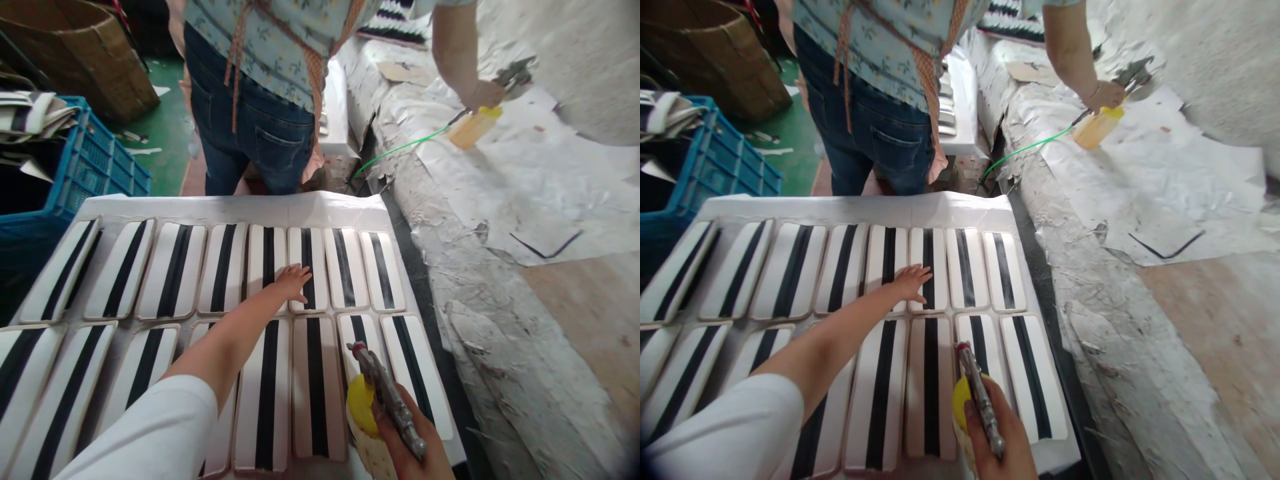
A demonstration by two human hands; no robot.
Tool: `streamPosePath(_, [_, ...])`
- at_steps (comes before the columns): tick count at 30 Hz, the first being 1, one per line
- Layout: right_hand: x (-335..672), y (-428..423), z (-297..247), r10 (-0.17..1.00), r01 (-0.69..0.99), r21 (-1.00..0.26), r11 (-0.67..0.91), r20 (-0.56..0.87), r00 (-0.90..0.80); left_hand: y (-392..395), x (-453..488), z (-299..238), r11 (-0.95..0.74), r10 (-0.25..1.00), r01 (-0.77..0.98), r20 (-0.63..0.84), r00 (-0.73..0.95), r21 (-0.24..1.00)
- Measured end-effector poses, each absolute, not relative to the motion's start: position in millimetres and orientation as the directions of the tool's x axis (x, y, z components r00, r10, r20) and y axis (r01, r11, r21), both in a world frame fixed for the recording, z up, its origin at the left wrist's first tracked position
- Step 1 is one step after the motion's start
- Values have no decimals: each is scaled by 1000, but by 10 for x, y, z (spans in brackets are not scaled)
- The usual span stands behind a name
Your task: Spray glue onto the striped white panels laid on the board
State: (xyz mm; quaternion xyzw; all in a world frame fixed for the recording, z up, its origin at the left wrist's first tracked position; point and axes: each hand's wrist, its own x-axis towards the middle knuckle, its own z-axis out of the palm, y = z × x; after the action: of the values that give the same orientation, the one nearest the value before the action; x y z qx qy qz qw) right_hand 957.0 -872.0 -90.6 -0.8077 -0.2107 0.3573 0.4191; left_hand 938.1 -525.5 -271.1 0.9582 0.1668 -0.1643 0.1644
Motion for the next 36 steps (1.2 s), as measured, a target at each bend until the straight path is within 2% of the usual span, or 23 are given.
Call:
streamPosePath(4, [9494, -8826, -892, 598, 35, -799, -601, -419, 683, -5293, 9337, -2710, -889, 276, 376, -350, 895, 261])
streamPosePath(6, [9481, -8875, -872, 612, 33, -794, -607, -441, 656, -5313, 9306, -2709, -884, 283, 382, -344, 895, 268])
streamPosePath(9, [9475, -8912, -852, 659, 18, -817, -576, -452, 601, -5346, 9258, -2706, -880, 289, 386, -333, 898, 276])
streamPosePath(13, [9469, -8827, -839, 651, -17, -858, -513, -402, 644, -5392, 9214, -2694, -886, 287, 383, -339, 896, 262])
streamPosePath(16, [9500, -8724, -831, 655, 31, -862, -505, -360, 664, -5414, 9194, -2697, -885, 293, 385, -328, 898, 263])
streamPosePath(21, [9591, -8735, -845, 740, 209, -834, -510, -303, 600, -5433, 9149, -2716, -876, 300, 389, -311, 902, 283])
streamPosePath(29, [9511, -8972, -841, 756, 262, -805, -532, -313, 576, -5463, 9054, -2712, -844, 303, 404, -307, 902, 354])
streamPosePath(32, [9453, -8991, -826, 721, 251, -794, -554, -307, 621, -5475, 8999, -2720, -838, 302, 397, -289, 908, 374])
streamPosePath(36, [9424, -9003, -808, 740, 275, -782, -559, -320, 592, -5490, 8886, -2771, -833, 300, 375, -238, 924, 407])
